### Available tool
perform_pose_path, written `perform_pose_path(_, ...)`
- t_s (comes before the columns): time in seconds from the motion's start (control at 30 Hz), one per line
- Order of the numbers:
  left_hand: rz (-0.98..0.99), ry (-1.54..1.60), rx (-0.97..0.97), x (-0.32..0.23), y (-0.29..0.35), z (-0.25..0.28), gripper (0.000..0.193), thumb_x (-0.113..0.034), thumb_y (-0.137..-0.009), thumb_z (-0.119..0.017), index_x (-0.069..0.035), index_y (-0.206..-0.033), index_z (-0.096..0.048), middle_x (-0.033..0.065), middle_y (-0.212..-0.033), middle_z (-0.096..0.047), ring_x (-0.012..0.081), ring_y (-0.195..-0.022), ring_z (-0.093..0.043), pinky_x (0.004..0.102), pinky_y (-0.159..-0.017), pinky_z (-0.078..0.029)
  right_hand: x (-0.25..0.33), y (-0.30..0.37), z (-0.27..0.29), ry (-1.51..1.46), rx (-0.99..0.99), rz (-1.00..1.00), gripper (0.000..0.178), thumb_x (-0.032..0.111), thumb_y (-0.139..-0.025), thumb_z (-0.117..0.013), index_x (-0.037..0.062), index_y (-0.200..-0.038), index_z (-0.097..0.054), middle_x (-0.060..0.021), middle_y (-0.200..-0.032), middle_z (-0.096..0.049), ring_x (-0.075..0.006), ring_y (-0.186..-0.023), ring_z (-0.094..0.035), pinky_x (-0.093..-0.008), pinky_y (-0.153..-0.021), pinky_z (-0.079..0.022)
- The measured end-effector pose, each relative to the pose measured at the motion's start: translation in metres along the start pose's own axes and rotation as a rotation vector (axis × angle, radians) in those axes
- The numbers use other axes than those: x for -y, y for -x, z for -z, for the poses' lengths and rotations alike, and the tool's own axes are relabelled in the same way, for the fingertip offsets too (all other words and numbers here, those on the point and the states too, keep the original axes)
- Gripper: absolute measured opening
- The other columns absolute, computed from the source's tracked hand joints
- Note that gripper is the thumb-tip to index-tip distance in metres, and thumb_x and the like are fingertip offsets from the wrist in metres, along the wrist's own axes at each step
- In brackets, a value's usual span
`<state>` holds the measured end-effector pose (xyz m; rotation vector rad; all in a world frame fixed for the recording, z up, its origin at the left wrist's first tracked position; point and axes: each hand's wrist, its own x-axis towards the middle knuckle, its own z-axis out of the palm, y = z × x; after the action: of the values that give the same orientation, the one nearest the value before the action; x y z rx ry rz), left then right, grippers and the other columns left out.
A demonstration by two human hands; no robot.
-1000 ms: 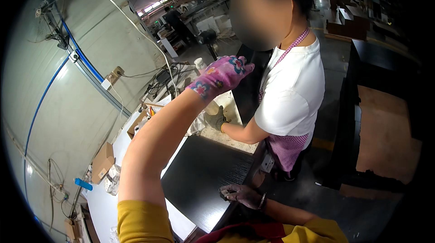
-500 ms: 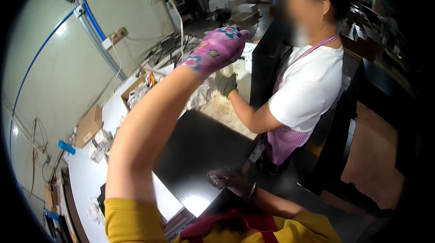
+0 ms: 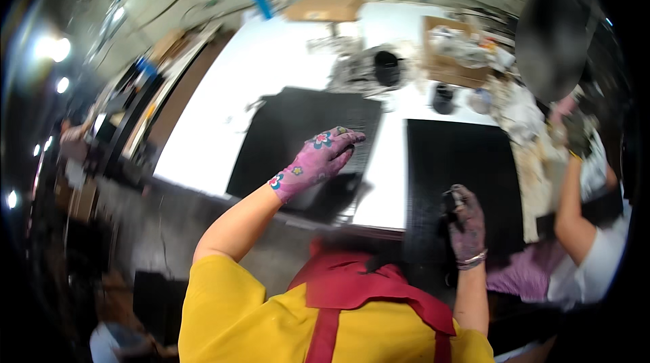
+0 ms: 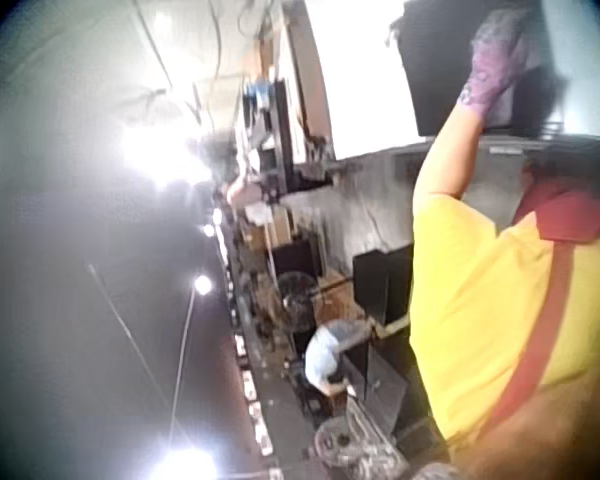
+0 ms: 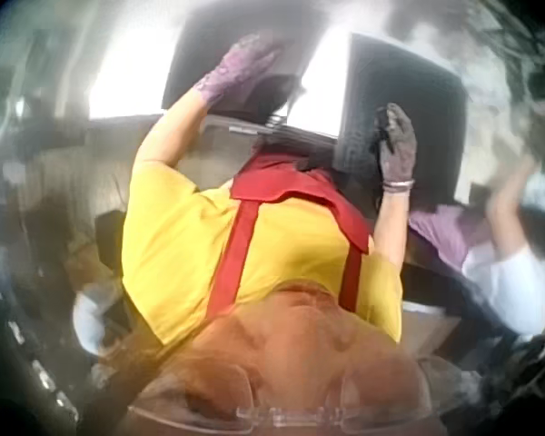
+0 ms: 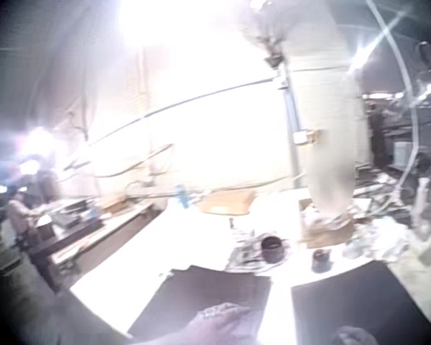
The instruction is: The person wipes the surface of black rectangular panels with a white cloth, repeatedly flipping and repositioning them on a white workbench. The person also handles a small container and a brush, applying a dark substance to the panel edges before continuing to wipe the surfaces.
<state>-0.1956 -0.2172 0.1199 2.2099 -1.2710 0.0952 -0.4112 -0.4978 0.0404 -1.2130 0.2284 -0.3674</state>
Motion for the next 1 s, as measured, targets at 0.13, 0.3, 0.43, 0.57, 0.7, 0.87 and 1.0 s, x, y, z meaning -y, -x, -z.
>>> perform_pose_path(0.13,0.203,-0.221,-0.069,0.110,0.083,0.045,0.033,-0.008,-0.088,-0.057,-0.007,-0.121,-0.060,0.0145,-0.115,-0.060,0.0322,-0.108,-0.058,0.0393,-0.092,-0.048,-0.010,-0.061,-0.075,-0.044,0.121,-0.062,0.058,0.023,-0.080,-0.069,-0.0047,-0.129,-0.051,-0.0088,-0.115,-0.061,-0.0145,-0.103,-0.060,-0.0257,-0.089,-0.047)
perform_pose_path(0.3,0.254,-0.589,0.077,0.248,0.126,0.073,0.040,-0.025,-0.091,-0.056,-0.012,-0.129,-0.057,0.0114,-0.135,-0.052,0.0334,-0.129,-0.043,0.0429,-0.106,-0.036,-0.042,-0.152,-0.207,0.086,0.255,-0.101,0.062,0.024,-0.079,-0.066,-0.0055,-0.131,-0.049,-0.0061,-0.114,-0.059,-0.0104,-0.094,-0.055,-0.0227,-0.085,-0.043)
perform_pose_path(0.43,0.421,-0.458,0.162,0.338,0.109,0.097,0.046,-0.035,-0.093,-0.055,-0.013,-0.134,-0.052,0.0074,-0.140,-0.049,0.0341,-0.135,-0.038,0.0431,-0.108,-0.033,-0.089,-0.206,-0.280,0.102,0.272,-0.077,0.060,0.020,-0.079,-0.064,-0.0054,-0.131,-0.049,-0.0057,-0.114,-0.059,-0.0093,-0.093,-0.054,-0.0215,-0.085,-0.042)
perform_pose_path(0.57,0.338,-0.485,-0.097,0.404,0.106,0.101,0.041,-0.030,-0.092,-0.058,-0.010,-0.127,-0.057,0.0114,-0.126,-0.058,0.0318,-0.121,-0.050,0.0433,-0.100,-0.040,-0.134,-0.213,-0.278,0.121,0.076,-0.105,0.059,0.018,-0.080,-0.064,-0.0057,-0.131,-0.049,-0.0062,-0.113,-0.060,-0.0099,-0.093,-0.056,-0.0226,-0.087,-0.044)
perform_pose_path(0.7,0.360,-0.110,-0.281,0.387,0.081,0.074,0.053,-0.031,-0.093,-0.058,0.002,-0.134,-0.047,0.0206,-0.130,-0.055,0.0360,-0.123,-0.049,0.0417,-0.103,-0.039,-0.145,-0.176,-0.220,-0.018,-0.044,-0.052,0.059,0.028,-0.086,-0.069,0.0027,-0.135,-0.047,-0.0043,-0.117,-0.062,-0.0144,-0.104,-0.060,-0.0290,-0.091,-0.047)
perform_pose_path(0.87,0.660,0.103,-0.150,0.397,0.039,0.019,0.078,-0.045,-0.094,-0.055,0.011,-0.142,-0.029,0.0315,-0.142,-0.038,0.0404,-0.135,-0.035,0.0411,-0.113,-0.028,-0.151,-0.143,-0.202,-0.219,-0.194,-0.037,0.059,0.028,-0.090,-0.065,-0.0009,-0.137,-0.043,-0.0080,-0.118,-0.061,-0.0159,-0.103,-0.061,-0.0292,-0.086,-0.052)
perform_pose_path(1.0,0.520,-0.177,-0.176,0.404,0.022,0.008,0.075,-0.043,-0.092,-0.059,0.007,-0.141,-0.034,0.0275,-0.141,-0.041,0.0388,-0.134,-0.037,0.0444,-0.112,-0.028,-0.150,-0.151,-0.216,-0.239,-0.145,-0.064,0.054,0.026,-0.092,-0.062,-0.0018,-0.135,-0.045,-0.0093,-0.117,-0.060,-0.0163,-0.101,-0.061,-0.0296,-0.086,-0.052)
